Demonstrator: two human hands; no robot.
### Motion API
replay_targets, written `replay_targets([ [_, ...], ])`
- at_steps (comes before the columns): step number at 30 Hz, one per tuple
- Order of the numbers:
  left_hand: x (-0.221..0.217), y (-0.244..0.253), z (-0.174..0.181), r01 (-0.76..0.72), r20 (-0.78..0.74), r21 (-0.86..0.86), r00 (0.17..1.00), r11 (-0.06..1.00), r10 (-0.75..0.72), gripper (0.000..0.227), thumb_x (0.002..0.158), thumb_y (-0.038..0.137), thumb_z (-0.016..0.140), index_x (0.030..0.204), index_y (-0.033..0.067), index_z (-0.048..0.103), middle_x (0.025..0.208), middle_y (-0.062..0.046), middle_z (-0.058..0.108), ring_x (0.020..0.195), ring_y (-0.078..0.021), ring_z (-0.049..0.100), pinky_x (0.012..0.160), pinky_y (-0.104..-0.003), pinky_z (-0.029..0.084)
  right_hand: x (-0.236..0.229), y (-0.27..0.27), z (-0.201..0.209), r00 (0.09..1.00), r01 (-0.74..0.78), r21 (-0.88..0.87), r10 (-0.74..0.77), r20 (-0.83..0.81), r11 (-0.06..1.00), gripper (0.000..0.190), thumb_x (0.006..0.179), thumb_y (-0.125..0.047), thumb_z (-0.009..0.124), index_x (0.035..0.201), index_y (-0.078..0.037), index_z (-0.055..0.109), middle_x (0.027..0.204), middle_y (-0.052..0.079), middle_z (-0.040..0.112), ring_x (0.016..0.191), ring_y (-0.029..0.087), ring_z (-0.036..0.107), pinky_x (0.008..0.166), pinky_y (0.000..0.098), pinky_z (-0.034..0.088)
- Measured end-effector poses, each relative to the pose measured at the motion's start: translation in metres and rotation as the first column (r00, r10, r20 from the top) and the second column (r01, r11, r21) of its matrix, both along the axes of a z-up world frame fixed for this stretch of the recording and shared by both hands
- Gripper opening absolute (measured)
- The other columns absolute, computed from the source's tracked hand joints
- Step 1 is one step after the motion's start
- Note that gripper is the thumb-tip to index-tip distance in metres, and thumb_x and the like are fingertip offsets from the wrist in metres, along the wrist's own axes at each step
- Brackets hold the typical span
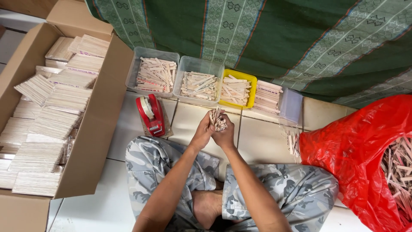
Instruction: Sorting and stacking wooden sticks from a large bag into smaller plastic containers and organized piles on the floor.
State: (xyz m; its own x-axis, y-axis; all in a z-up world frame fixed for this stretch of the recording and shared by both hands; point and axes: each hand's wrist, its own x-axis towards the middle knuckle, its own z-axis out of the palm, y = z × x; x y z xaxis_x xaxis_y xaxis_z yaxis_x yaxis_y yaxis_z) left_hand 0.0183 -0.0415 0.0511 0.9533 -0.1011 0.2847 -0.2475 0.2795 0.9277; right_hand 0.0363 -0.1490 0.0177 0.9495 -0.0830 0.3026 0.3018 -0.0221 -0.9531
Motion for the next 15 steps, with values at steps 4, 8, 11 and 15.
replay_targets([
  [4, 0.0, 0.009, 0.015, -0.061, -0.002, -0.001, 0.998, 0.998, 0.061, 0.09, 0.069, 0.074, 0.078, 0.13, 0.0092, 0.062, 0.115, -0.007, 0.068, 0.108, -0.0145, 0.06, 0.104, -0.039, 0.047, 0.006, 0.018, -0.013, 0.994, 0.034, 0.052, -0.039, 0.102, 0.998, 0.031, 0.068, -0.011, 0.092, 0.093, -0.006, 0.073, 0.069, 0.009, 0.071, 0.067, 0.009, 0.061, 0.063, 0.0275, 0.053],
  [8, 0.005, 0.01, -0.006, -0.348, -0.071, 0.175, 0.929, 0.921, 0.364, 0.025, 0.099, 0.037, 0.066, 0.096, 0.0124, 0.069, 0.075, -0.002, 0.065, 0.075, -0.0101, 0.054, 0.075, -0.031, 0.049, 0.002, 0.037, -0.017, 0.996, 0.019, 0.059, -0.023, 0.082, 0.998, 0.031, 0.067, -0.01, 0.091, 0.092, -0.007, 0.073, 0.069, 0.009, 0.071, 0.067, 0.01, 0.061, 0.063, 0.0278, 0.053],
  [11, 0.005, 0.007, -0.011, -0.37, -0.115, 0.158, 0.914, 0.915, 0.389, 0.024, 0.105, 0.031, 0.057, 0.095, 0.012, 0.067, 0.089, -0.005, 0.071, 0.083, -0.0125, 0.055, 0.08, -0.034, 0.049, 0.003, 0.038, -0.02, 0.999, 0.014, 0.052, -0.016, 0.044, 0.999, 0.032, 0.066, -0.009, 0.091, 0.092, -0.007, 0.072, 0.069, 0.009, 0.071, 0.067, 0.01, 0.062, 0.063, 0.028, 0.053],
  [15, 0.01, 0.002, -0.047, -0.264, -0.179, 0.126, 0.942, 0.956, 0.283, 0.033, 0.091, 0.028, 0.079, 0.115, 0.0093, 0.066, 0.091, -0.008, 0.072, 0.087, -0.0138, 0.062, 0.08, -0.031, 0.056, 0.0, 0.027, -0.025, 1.0, 0.009, 0.024, -0.009, 0.006, 1.0, 0.032, 0.064, -0.008, 0.09, 0.091, -0.007, 0.072, 0.068, 0.01, 0.071, 0.068, 0.011, 0.063, 0.064, 0.0284, 0.053],
])
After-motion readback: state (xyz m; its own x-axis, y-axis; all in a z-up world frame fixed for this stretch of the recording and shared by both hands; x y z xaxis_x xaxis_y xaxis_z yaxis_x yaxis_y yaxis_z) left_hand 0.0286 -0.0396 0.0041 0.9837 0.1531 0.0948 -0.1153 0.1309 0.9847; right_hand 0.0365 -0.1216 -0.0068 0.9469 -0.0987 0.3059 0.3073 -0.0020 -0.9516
